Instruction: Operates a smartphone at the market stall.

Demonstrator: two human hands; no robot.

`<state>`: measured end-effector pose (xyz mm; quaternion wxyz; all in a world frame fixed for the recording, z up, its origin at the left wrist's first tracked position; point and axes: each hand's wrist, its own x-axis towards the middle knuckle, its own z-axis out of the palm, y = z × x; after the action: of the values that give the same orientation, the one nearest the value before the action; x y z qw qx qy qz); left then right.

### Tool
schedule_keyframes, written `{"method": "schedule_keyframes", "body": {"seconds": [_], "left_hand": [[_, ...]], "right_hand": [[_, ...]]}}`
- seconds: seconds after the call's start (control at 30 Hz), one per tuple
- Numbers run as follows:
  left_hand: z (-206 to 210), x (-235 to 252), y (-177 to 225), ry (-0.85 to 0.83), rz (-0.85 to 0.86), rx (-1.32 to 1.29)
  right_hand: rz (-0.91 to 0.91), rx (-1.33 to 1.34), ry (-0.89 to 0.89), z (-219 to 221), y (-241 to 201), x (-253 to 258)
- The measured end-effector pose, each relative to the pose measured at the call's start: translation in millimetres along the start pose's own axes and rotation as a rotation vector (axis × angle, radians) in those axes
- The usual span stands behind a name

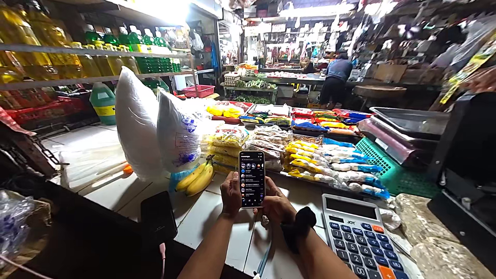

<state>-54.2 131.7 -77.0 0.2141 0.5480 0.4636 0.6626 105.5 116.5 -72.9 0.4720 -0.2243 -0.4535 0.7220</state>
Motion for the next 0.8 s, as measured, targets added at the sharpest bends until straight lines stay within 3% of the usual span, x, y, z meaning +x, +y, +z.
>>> {"method": "schedule_keyframes", "body": {"seconds": [0.8], "left_hand": [[1.0, 2.6, -2.5, 0.064, 0.016, -0.037]], "right_hand": [[0.001, -0.062, -0.088, -2.4, 6.1, 0.5]]}}
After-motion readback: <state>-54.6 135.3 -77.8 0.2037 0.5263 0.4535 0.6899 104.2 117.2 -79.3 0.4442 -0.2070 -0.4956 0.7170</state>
